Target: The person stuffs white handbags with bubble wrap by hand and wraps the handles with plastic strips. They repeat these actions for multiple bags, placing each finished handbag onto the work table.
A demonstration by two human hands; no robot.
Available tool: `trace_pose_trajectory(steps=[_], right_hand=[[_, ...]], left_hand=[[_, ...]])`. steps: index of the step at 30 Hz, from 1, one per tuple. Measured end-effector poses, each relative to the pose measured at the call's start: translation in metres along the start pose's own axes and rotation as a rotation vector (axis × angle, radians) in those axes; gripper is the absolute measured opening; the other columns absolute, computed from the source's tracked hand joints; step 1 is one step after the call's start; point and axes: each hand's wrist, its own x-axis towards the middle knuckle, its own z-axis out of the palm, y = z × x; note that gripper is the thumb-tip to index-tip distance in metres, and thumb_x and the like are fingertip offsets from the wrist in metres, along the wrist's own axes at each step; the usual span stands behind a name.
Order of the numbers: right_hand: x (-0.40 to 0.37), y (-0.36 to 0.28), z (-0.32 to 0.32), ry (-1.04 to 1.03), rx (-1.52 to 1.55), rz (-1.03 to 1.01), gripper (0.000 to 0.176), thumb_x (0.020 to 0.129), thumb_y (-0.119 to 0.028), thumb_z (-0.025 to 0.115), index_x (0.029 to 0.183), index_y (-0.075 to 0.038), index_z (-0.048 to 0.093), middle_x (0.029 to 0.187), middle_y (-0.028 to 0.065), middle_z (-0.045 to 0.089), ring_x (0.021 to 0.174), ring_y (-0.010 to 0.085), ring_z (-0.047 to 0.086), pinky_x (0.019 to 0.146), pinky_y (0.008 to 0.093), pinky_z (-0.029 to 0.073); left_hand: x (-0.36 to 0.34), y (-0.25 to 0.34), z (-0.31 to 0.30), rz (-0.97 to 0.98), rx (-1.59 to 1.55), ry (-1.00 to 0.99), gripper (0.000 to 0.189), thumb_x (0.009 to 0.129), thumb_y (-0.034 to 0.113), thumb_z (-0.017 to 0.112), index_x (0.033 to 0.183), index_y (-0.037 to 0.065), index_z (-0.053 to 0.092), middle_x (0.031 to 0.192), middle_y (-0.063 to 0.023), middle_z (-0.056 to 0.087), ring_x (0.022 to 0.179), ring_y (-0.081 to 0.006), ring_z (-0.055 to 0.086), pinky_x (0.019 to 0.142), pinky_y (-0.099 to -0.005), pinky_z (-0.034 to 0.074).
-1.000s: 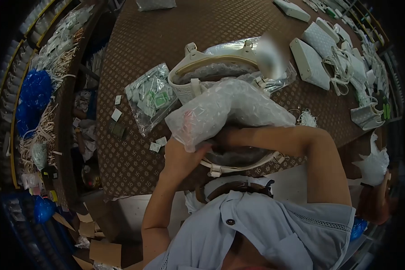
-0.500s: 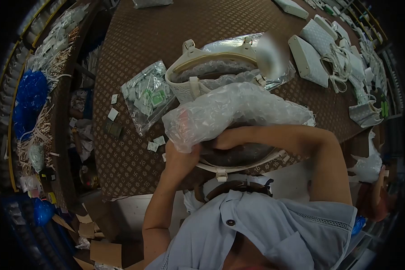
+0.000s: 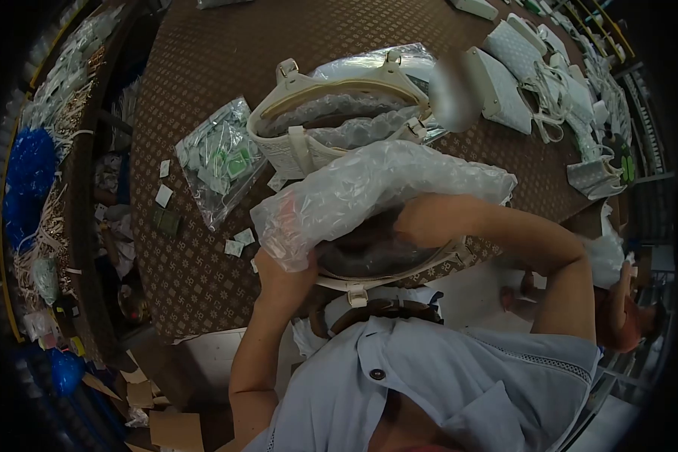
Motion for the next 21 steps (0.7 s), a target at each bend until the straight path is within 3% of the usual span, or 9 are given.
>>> trace_pose_trajectory(steps=[4, 6, 12, 16, 18, 19, 21], right_hand=[[0.075, 0.049, 0.052, -0.121, -0.153, 0.066, 0.031, 0.087, -0.021, 0.044, 0.101, -0.002, 0.064, 0.101, 0.0179, 0.063, 0.097, 0.0338, 0.059, 0.086, 0.0416, 0.046], [0.120, 0.080, 0.095, 0.067, -0.174, 0.061, 0.032, 0.087, -0.020, 0.044, 0.109, -0.003, 0.061, 0.111, 0.0176, 0.060, 0.105, 0.0319, 0.056, 0.094, 0.0402, 0.042], [0.084, 0.034, 0.069, -0.015, -0.111, 0.067, 0.037, 0.089, -0.019, 0.043, 0.121, -0.006, 0.055, 0.128, 0.0165, 0.049, 0.119, 0.0292, 0.046, 0.103, 0.0378, 0.032], [0.102, 0.065, 0.096, 0.129, 0.214, 0.126, 0.029, 0.082, -0.016, 0.053, 0.107, -0.006, 0.063, 0.116, 0.0171, 0.057, 0.112, 0.0309, 0.051, 0.099, 0.0391, 0.035], [0.104, 0.091, 0.111, 0.400, 0.156, -0.398, 0.045, 0.092, -0.022, 0.041, 0.135, -0.010, 0.037, 0.143, 0.0115, 0.032, 0.132, 0.0247, 0.028, 0.110, 0.0354, 0.018], [0.104, 0.087, 0.110, 0.408, 0.162, -0.396, 0.045, 0.092, -0.022, 0.041, 0.135, -0.010, 0.037, 0.143, 0.0115, 0.032, 0.132, 0.0247, 0.028, 0.110, 0.0354, 0.018], [0.096, 0.065, 0.091, 0.292, 0.209, -0.203, 0.045, 0.093, -0.024, 0.039, 0.136, -0.010, 0.036, 0.142, 0.0113, 0.032, 0.132, 0.0246, 0.027, 0.110, 0.0350, 0.017]], left_hand=[[0.002, 0.003, 0.003, 0.087, 0.049, -0.059, 0.053, 0.070, 0.003, 0.061, 0.121, -0.001, 0.046, 0.115, -0.0209, 0.052, 0.105, -0.0401, 0.051, 0.088, -0.0439, 0.043], [0.002, 0.005, 0.002, 0.066, 0.039, -0.086, 0.053, 0.070, 0.002, 0.061, 0.120, -0.001, 0.047, 0.117, -0.0209, 0.052, 0.107, -0.0402, 0.050, 0.089, -0.0437, 0.042], [0.003, 0.008, 0.003, -0.049, -0.058, -0.049, 0.052, 0.069, 0.002, 0.061, 0.119, -0.001, 0.048, 0.118, -0.0213, 0.051, 0.108, -0.0402, 0.049, 0.090, -0.0437, 0.042], [0.004, 0.004, 0.006, -0.015, -0.035, -0.079, 0.056, 0.069, 0.001, 0.062, 0.123, 0.000, 0.045, 0.116, -0.0211, 0.053, 0.103, -0.0397, 0.053, 0.087, -0.0429, 0.044], [0.007, 0.007, 0.007, 0.008, -0.069, -0.050, 0.057, 0.069, 0.001, 0.062, 0.124, 0.000, 0.045, 0.115, -0.0209, 0.053, 0.102, -0.0397, 0.054, 0.086, -0.0425, 0.045], [0.008, 0.008, 0.006, 0.025, -0.106, -0.018, 0.058, 0.070, 0.000, 0.061, 0.125, 0.001, 0.044, 0.114, -0.0207, 0.054, 0.101, -0.0397, 0.054, 0.085, -0.0421, 0.045], [0.010, 0.006, 0.008, 0.063, -0.069, 0.008, 0.063, 0.067, -0.001, 0.061, 0.127, 0.002, 0.042, 0.115, -0.0185, 0.054, 0.098, -0.0373, 0.056, 0.080, -0.0408, 0.047]])
